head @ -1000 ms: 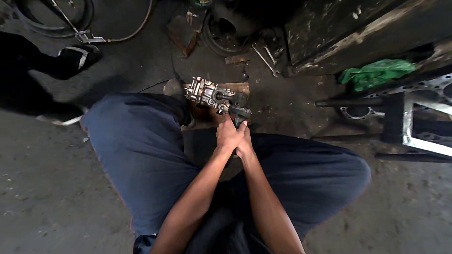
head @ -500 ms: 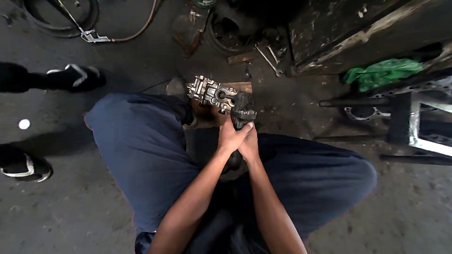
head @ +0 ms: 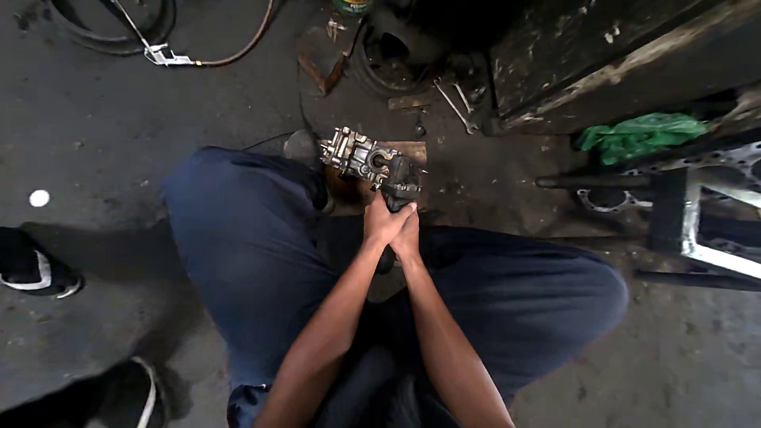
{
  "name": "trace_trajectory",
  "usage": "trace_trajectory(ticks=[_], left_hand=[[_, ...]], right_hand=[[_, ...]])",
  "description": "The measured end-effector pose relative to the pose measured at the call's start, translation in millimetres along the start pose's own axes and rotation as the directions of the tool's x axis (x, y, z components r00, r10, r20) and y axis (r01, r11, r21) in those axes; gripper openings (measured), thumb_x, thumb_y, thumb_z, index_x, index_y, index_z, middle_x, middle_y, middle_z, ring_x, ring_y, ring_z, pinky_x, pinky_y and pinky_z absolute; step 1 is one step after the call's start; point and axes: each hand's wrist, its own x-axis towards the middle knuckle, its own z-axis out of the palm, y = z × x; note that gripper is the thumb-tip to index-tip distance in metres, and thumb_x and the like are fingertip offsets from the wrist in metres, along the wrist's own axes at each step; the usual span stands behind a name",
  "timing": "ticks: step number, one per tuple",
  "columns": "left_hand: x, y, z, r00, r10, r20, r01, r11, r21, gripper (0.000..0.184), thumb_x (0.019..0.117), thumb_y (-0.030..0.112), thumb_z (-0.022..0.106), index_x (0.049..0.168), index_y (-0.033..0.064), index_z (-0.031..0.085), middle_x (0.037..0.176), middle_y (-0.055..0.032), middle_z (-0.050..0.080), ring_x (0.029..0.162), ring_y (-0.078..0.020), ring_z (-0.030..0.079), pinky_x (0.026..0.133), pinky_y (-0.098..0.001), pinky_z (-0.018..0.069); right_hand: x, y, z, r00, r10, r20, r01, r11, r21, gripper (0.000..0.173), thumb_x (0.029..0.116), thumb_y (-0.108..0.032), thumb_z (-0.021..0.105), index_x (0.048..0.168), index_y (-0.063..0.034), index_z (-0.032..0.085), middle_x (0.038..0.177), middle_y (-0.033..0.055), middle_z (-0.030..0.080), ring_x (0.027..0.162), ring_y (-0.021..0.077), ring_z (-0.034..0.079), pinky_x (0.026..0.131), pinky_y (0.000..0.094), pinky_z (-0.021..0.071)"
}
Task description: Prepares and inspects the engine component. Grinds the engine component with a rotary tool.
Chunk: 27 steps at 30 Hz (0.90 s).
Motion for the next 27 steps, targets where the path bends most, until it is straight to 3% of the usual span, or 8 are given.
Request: trace_trajectory(ticks=[10, 20, 27], left_hand=[[-23, 14, 2, 0.999, 0.030, 0.026, -0.031, 0.998, 0.046, 0.082, 0.0844, 0.050, 0.080, 0.147, 0.0071, 0.050, 0.119, -0.0156, 0.071, 0.114, -0.0287, 0.068, 0.100, -0.0543, 0.0544], [-15, 14, -1, 1.000, 0.010, -0.012, -0.009, 1.000, 0.025, 0.073, 0.0842, 0.048, 0.082, 0.138, 0.0076, 0.055, 0.113, -0.0157, 0.072, 0.108, -0.0298, 0.070, 0.094, -0.0551, 0.0561], [-26, 21, -1, 1.000, 0.028, 0.008, -0.029, 0.998, 0.049, 0.076, 0.0852, 0.049, 0.081, 0.142, 0.0066, 0.053, 0.112, -0.0154, 0.072, 0.107, -0.0284, 0.070, 0.095, -0.0534, 0.0563]], right_hand=[[-19, -9, -15, 0.997, -0.021, -0.069, 0.027, 0.996, 0.081, 0.055, 0.0936, -0.020, 0.072, 0.138, 0.0051, 0.050, 0.120, 0.0152, 0.069, 0.112, 0.0164, 0.067, 0.102, 0.0362, 0.0541], [-8, -6, -8, 0.999, -0.013, -0.042, 0.017, 0.996, 0.085, 0.058, 0.0901, -0.022, 0.075, 0.136, 0.0041, 0.051, 0.116, 0.0153, 0.069, 0.110, 0.0181, 0.067, 0.099, 0.0385, 0.0552], [-16, -10, -18, 0.999, -0.016, -0.043, 0.019, 0.996, 0.087, 0.060, 0.0894, -0.023, 0.077, 0.136, 0.0042, 0.051, 0.116, 0.0133, 0.069, 0.109, 0.0146, 0.067, 0.098, 0.0345, 0.0552]])
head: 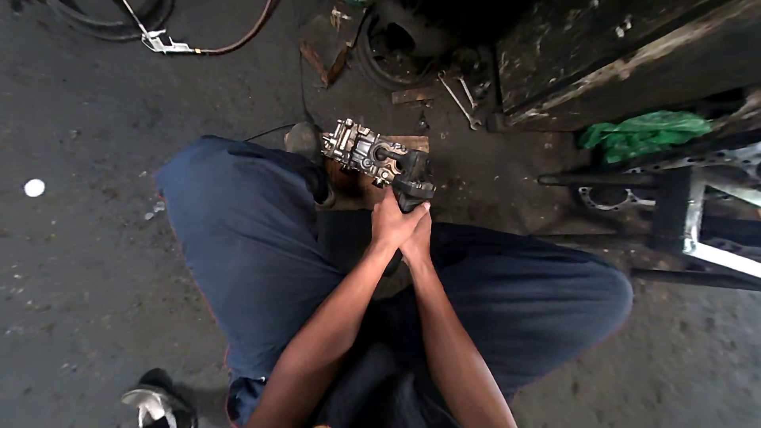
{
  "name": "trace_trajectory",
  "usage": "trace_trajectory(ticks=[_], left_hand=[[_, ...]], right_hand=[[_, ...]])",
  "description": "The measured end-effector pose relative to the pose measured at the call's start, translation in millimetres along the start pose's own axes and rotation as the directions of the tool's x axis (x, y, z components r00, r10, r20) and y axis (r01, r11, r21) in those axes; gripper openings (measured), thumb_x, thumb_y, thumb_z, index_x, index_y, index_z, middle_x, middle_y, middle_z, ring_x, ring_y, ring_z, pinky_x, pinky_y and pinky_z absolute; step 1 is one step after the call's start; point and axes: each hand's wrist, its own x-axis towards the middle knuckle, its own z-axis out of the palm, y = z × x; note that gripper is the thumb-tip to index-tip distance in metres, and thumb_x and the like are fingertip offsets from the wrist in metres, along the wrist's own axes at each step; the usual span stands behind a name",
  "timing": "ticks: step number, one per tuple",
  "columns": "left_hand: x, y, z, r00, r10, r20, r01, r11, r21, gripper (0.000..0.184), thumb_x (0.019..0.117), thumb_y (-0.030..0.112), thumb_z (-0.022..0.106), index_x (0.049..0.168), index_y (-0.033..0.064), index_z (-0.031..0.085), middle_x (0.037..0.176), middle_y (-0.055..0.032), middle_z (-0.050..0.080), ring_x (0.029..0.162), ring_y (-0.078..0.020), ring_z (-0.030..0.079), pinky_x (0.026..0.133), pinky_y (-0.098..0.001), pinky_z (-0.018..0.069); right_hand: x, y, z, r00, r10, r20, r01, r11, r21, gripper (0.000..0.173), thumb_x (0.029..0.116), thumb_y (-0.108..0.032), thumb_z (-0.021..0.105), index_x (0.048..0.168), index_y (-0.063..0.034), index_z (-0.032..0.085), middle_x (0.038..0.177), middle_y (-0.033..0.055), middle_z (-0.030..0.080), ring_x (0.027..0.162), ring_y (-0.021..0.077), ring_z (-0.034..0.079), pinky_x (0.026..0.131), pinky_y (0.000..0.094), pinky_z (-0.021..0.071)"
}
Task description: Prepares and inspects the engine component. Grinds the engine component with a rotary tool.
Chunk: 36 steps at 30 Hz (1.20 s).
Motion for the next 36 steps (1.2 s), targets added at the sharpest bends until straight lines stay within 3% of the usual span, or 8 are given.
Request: trace_trajectory(ticks=[8, 12, 15, 28, 36], left_hand=[[-1, 1, 1, 1.000, 0.008, -0.015, -0.009, 1.000, -0.014, 0.073, 0.0852, 0.049, 0.081, 0.140, 0.0084, 0.055, 0.112, -0.0138, 0.072, 0.106, -0.0268, 0.071, 0.094, -0.0525, 0.0572], [-2, 2, 1, 1.000, 0.011, -0.004, -0.011, 1.000, -0.016, 0.076, 0.0851, 0.048, 0.081, 0.143, 0.0075, 0.053, 0.112, -0.0149, 0.073, 0.107, -0.0281, 0.071, 0.095, -0.0537, 0.0570], [-3, 3, 2, 1.000, 0.013, 0.002, -0.013, 1.000, -0.019, 0.075, 0.0853, 0.047, 0.081, 0.142, 0.0070, 0.053, 0.111, -0.0153, 0.072, 0.106, -0.0285, 0.071, 0.094, -0.0537, 0.0572], [-8, 1, 1, 1.000, 0.004, 0.027, -0.002, 0.997, -0.077, 0.075, 0.0862, 0.049, 0.081, 0.141, 0.0069, 0.053, 0.113, -0.0139, 0.072, 0.108, -0.0254, 0.070, 0.096, -0.0511, 0.0569], [-3, 3, -3, 1.000, 0.008, 0.025, -0.006, 0.995, -0.099, 0.068, 0.0866, 0.051, 0.079, 0.136, 0.0101, 0.056, 0.107, -0.0120, 0.072, 0.101, -0.0242, 0.071, 0.089, -0.0518, 0.0587]], right_hand=[[0, -1, -2, 1.000, -0.003, 0.000, 0.003, 1.000, -0.024, 0.060, 0.0881, -0.024, 0.077, 0.136, 0.0021, 0.051, 0.113, 0.0118, 0.070, 0.106, 0.0149, 0.068, 0.096, 0.0362, 0.0564], [1, -2, -3, 1.000, -0.011, 0.006, 0.011, 1.000, -0.001, 0.054, 0.0945, -0.024, 0.071, 0.137, 0.0032, 0.051, 0.115, 0.0125, 0.070, 0.108, 0.0155, 0.069, 0.098, 0.0377, 0.0566], [0, 0, -5, 1.000, -0.018, 0.003, 0.018, 1.000, 0.006, 0.058, 0.0914, -0.025, 0.074, 0.137, 0.0029, 0.051, 0.115, 0.0121, 0.070, 0.108, 0.0153, 0.069, 0.098, 0.0375, 0.0567], [-6, -15, -17, 0.999, -0.015, 0.035, 0.020, 0.987, -0.157, 0.059, 0.0916, -0.024, 0.075, 0.138, 0.0024, 0.049, 0.112, 0.0136, 0.071, 0.106, 0.0180, 0.069, 0.096, 0.0404, 0.0564], [-1, -18, -13, 1.000, -0.014, 0.024, 0.019, 0.978, -0.209, 0.053, 0.0905, -0.024, 0.075, 0.133, 0.0000, 0.052, 0.104, 0.0122, 0.071, 0.097, 0.0196, 0.071, 0.089, 0.0434, 0.0577]])
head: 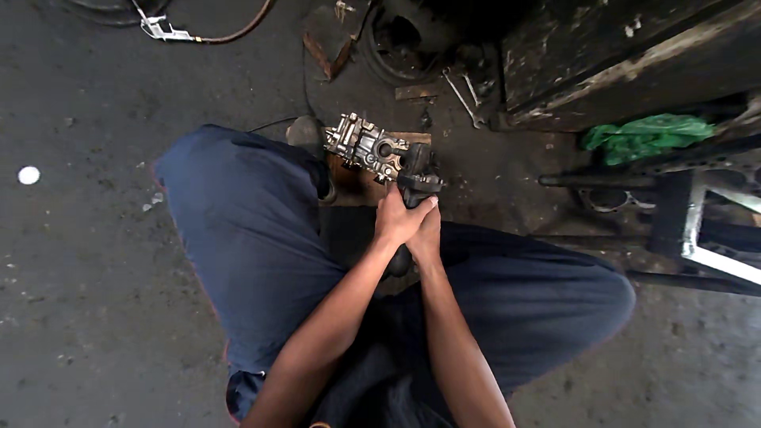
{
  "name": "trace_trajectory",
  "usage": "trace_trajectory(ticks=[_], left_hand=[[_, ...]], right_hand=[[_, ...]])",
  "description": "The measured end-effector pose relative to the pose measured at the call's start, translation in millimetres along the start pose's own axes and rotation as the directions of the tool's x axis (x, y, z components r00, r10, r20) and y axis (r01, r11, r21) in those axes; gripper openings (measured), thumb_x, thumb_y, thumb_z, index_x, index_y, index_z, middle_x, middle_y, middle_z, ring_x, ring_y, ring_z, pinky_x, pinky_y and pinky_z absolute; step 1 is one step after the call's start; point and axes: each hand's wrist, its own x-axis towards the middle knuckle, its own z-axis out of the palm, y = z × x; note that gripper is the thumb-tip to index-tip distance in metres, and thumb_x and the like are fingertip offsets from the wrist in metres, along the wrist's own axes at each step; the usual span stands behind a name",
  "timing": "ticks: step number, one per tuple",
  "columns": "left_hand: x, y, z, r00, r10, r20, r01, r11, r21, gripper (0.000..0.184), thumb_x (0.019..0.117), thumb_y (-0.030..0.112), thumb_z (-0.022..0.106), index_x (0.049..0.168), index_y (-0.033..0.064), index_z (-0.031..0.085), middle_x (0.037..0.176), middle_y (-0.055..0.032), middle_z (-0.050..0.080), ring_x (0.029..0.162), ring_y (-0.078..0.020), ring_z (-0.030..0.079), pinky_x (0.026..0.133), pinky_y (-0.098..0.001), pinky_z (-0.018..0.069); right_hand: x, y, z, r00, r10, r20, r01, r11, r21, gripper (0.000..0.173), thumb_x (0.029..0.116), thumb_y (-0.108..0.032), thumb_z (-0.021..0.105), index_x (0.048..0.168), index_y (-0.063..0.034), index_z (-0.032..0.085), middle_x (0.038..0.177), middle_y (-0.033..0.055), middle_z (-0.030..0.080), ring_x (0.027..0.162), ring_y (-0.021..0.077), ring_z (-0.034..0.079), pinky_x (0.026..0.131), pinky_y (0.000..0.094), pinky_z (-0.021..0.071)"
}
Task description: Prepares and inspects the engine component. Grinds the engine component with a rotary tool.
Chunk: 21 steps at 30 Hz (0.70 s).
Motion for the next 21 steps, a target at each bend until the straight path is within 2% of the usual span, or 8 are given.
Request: trace_trajectory(ticks=[5, 14, 17, 21], left_hand=[[-1, 0, 1, 1.000, 0.006, -0.001, -0.006, 1.000, -0.018, 0.070, 0.0870, 0.050, 0.079, 0.139, 0.0091, 0.055, 0.109, -0.0129, 0.072, 0.103, -0.0252, 0.071, 0.091, -0.0523, 0.0584], [-12, 6, 2, 0.999, -0.028, 0.017, 0.028, 1.000, -0.013, 0.072, 0.0873, 0.051, 0.079, 0.140, 0.0092, 0.054, 0.107, -0.0129, 0.072, 0.102, -0.0246, 0.071, 0.090, -0.0511, 0.0587], [-13, 8, 1, 0.999, -0.034, 0.021, 0.034, 0.999, -0.012, 0.069, 0.0874, 0.052, 0.079, 0.136, 0.0079, 0.056, 0.105, -0.0121, 0.072, 0.100, -0.0241, 0.071, 0.089, -0.0498, 0.0589], [-7, 6, 0, 0.999, -0.044, 0.021, 0.044, 0.999, -0.007, 0.068, 0.0877, 0.051, 0.079, 0.135, 0.0076, 0.056, 0.106, -0.0133, 0.072, 0.101, -0.0260, 0.071, 0.090, -0.0516, 0.0583]], right_hand=[[-1, 1, -3, 1.000, -0.001, 0.009, 0.001, 1.000, -0.002, 0.057, 0.0909, -0.023, 0.074, 0.137, 0.0008, 0.051, 0.110, 0.0134, 0.070, 0.103, 0.0198, 0.069, 0.094, 0.0428, 0.0567], [-8, -8, -17, 0.999, 0.005, 0.052, -0.003, 0.999, -0.049, 0.060, 0.0909, -0.027, 0.075, 0.138, -0.0011, 0.049, 0.109, 0.0110, 0.071, 0.101, 0.0171, 0.070, 0.093, 0.0409, 0.0570], [-8, -7, -19, 0.998, -0.005, 0.060, 0.008, 0.999, -0.049, 0.062, 0.0913, -0.029, 0.074, 0.141, -0.0019, 0.048, 0.113, 0.0112, 0.071, 0.104, 0.0166, 0.069, 0.095, 0.0406, 0.0565], [-3, -5, -14, 0.997, 0.002, 0.072, 0.002, 0.999, -0.050, 0.061, 0.0916, -0.028, 0.074, 0.139, -0.0013, 0.048, 0.110, 0.0118, 0.070, 0.103, 0.0180, 0.070, 0.094, 0.0419, 0.0567]])
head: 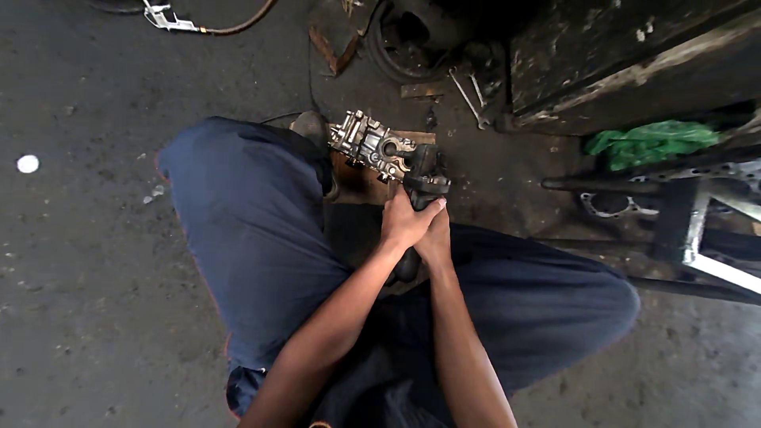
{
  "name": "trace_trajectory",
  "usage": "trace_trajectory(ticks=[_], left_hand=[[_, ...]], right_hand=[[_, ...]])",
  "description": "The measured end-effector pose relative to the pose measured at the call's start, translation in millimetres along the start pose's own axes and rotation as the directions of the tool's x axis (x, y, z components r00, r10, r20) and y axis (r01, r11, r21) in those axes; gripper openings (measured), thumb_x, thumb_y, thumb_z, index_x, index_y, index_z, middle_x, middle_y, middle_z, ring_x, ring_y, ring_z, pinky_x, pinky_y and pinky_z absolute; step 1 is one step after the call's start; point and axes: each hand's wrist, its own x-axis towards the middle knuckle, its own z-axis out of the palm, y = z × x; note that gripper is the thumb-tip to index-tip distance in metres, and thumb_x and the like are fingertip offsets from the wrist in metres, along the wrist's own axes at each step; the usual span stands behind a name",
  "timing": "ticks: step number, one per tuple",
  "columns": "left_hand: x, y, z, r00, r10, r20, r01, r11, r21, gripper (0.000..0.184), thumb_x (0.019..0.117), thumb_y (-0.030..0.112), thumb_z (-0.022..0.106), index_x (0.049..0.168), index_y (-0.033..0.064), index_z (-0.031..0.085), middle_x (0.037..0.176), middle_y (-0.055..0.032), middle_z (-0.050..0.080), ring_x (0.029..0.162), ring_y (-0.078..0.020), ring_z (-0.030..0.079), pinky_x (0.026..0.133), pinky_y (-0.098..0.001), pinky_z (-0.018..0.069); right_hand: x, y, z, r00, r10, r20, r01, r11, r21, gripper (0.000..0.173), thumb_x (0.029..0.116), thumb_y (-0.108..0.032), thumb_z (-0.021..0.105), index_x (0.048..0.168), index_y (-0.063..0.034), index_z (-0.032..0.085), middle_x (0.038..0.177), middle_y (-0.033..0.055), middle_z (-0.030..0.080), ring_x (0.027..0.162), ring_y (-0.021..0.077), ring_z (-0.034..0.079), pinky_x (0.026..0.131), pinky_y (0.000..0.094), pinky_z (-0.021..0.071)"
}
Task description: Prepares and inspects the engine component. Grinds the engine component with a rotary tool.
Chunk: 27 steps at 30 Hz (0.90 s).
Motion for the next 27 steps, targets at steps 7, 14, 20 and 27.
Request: trace_trajectory(ticks=[7, 14, 20, 27], left_hand=[[6, 0, -2, 1.000, -0.014, -0.021, 0.013, 0.999, -0.031, 0.069, 0.0870, 0.053, 0.078, 0.134, 0.0076, 0.056, 0.106, -0.0135, 0.071, 0.101, -0.0262, 0.070, 0.088, -0.0518, 0.0584], [-1, 5, -4, 1.000, -0.003, 0.010, 0.003, 0.999, -0.047, 0.069, 0.0883, 0.052, 0.078, 0.136, 0.0079, 0.056, 0.110, -0.0138, 0.072, 0.104, -0.0263, 0.070, 0.091, -0.0528, 0.0578], [4, 3, -2, 1.000, -0.009, -0.018, 0.008, 0.997, -0.083, 0.070, 0.0873, 0.052, 0.079, 0.136, 0.0078, 0.056, 0.109, -0.0141, 0.071, 0.103, -0.0267, 0.070, 0.090, -0.0527, 0.0580], [2, 4, 1, 1.000, 0.004, -0.010, -0.005, 0.994, -0.105, 0.069, 0.0869, 0.052, 0.079, 0.135, 0.0090, 0.057, 0.107, -0.0120, 0.072, 0.102, -0.0240, 0.071, 0.089, -0.0507, 0.0590]], right_hand=[[6, -4, 3, 1.000, 0.014, 0.010, -0.013, 0.999, -0.049, 0.060, 0.0910, -0.029, 0.074, 0.139, -0.0016, 0.050, 0.112, 0.0138, 0.071, 0.105, 0.0217, 0.069, 0.095, 0.0451, 0.0560], [-1, -14, -7, 1.000, 0.001, 0.009, -0.001, 0.997, -0.077, 0.061, 0.0920, -0.026, 0.073, 0.141, 0.0000, 0.048, 0.112, 0.0146, 0.070, 0.105, 0.0219, 0.069, 0.096, 0.0448, 0.0556], [5, -12, -5, 1.000, -0.004, 0.002, 0.005, 0.995, -0.095, 0.059, 0.0915, -0.030, 0.073, 0.138, -0.0011, 0.051, 0.108, 0.0138, 0.071, 0.101, 0.0219, 0.070, 0.092, 0.0459, 0.0570], [3, -15, -13, 1.000, 0.004, 0.022, -0.001, 0.994, -0.114, 0.062, 0.0913, -0.030, 0.074, 0.141, -0.0014, 0.049, 0.110, 0.0135, 0.071, 0.102, 0.0207, 0.070, 0.093, 0.0449, 0.0568]])
